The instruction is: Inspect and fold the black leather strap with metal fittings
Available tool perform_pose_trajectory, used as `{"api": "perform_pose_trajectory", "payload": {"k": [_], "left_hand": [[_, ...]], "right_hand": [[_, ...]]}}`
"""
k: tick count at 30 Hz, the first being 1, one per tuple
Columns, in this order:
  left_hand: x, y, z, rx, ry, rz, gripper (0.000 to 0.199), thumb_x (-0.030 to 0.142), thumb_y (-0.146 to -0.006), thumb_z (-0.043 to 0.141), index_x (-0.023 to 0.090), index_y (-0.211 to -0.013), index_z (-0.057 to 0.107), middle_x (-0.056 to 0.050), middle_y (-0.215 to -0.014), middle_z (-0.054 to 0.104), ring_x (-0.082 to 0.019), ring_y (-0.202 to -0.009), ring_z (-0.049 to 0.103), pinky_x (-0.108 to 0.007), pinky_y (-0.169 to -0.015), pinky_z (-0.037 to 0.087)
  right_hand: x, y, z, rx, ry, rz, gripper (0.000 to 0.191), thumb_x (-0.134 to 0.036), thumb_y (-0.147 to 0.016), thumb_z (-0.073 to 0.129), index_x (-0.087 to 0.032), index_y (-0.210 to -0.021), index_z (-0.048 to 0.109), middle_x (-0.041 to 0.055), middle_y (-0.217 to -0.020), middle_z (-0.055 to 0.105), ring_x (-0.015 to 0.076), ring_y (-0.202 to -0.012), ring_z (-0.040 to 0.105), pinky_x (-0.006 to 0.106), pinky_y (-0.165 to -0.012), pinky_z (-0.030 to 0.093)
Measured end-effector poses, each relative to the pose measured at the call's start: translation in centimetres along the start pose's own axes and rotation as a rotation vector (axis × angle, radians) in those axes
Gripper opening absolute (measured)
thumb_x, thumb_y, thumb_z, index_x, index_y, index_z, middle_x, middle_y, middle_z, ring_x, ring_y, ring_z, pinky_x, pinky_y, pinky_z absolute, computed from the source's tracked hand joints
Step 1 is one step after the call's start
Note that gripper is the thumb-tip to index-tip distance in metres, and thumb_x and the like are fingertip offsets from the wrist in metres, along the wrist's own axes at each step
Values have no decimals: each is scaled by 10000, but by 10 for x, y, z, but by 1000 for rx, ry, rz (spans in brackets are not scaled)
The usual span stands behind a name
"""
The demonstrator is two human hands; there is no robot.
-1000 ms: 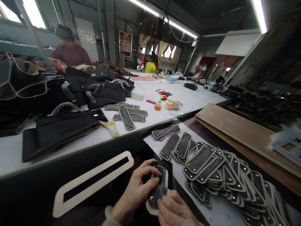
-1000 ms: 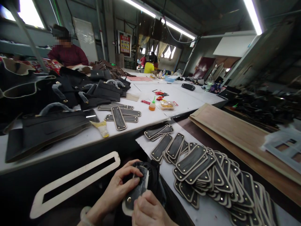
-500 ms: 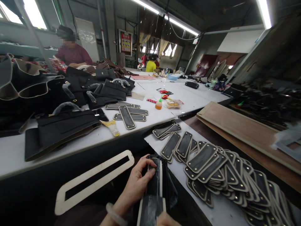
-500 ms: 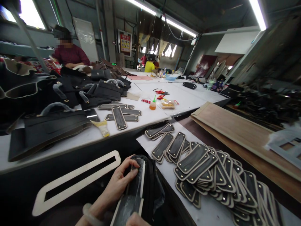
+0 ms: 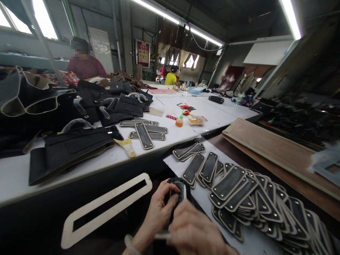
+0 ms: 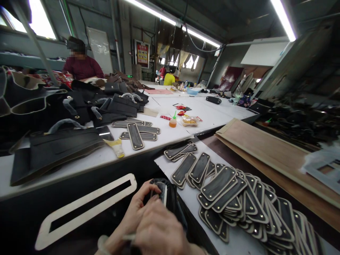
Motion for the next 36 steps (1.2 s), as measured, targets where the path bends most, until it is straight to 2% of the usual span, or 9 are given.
{"api": "perform_pose_trajectory", "payload": {"k": [2,4,7,9,12,14,19,25,36], "left_hand": [[0,2,0,-35,120,-29,241,411,-882,599,211,-1013,635,-71,-1146,596,-264,-1094,545,-378,-979,412],[-3,3,-1,-68,250,-110,386,483,-910,581,245,-1213,568,-64,-1234,586,-254,-1105,559,-367,-973,438],[-9,4,-5,-44,364,-170,566,573,-958,470,289,-1438,373,-67,-1369,535,-256,-1218,527,-403,-1088,379],[-12,4,-7,-15,372,-157,606,611,-969,401,270,-1468,356,-70,-1435,490,-266,-1337,432,-427,-1177,275],[-13,6,-9,5,341,-154,581,616,-975,363,243,-1407,473,-45,-1480,453,-258,-1423,313,-422,-1218,206],[-12,7,-8,6,337,-145,575,616,-980,342,243,-1390,495,-36,-1483,451,-253,-1424,312,-425,-1220,207],[-21,13,-4,-4,198,-95,682,619,-922,498,219,-1462,383,-71,-1526,377,-274,-1433,282,-448,-1225,174],[-29,18,5,22,55,-51,858,632,-842,611,189,-1503,291,-106,-1566,284,-300,-1452,213,-462,-1221,149],[-28,22,7,54,-78,-88,702,516,-944,521,186,-1510,268,-83,-1579,262,-238,-1457,200,-418,-1227,150]], "right_hand": [[27,-10,-7,162,-31,217,131,-79,-908,556,-198,-856,571,8,-778,610,134,-747,600,268,-695,508],[51,-11,-11,295,-33,431,144,-105,-854,633,-192,-760,567,-3,-752,570,132,-724,576,247,-665,476],[74,-3,-11,389,-40,560,154,-206,-836,674,-185,-718,579,-4,-730,544,138,-696,545,244,-647,453],[83,4,-10,424,-66,604,179,-254,-826,692,-181,-706,580,-4,-721,542,140,-681,532,248,-640,449],[89,11,-7,440,-74,629,199,-284,-817,710,-180,-705,583,4,-738,561,155,-726,557,257,-667,457],[91,13,-6,449,-60,629,199,-292,-818,712,-181,-708,588,14,-766,578,174,-797,582,270,-711,466],[96,18,-3,485,-43,626,195,-292,-813,717,-187,-702,595,14,-790,581,186,-862,598,304,-808,468],[95,18,-1,513,-15,620,214,-291,-813,722,-188,-679,590,16,-783,579,189,-854,591,310,-804,470],[88,16,4,524,42,607,183,-250,-820,706,-193,-686,594,7,-798,581,173,-837,583,293,-796,459]]}}
Point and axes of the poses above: each hand's wrist, its own y-axis away from the middle knuckle, its own z-axis out of the palm, x = y × z, the point moved 3 cm from there along -y, towards the middle knuckle
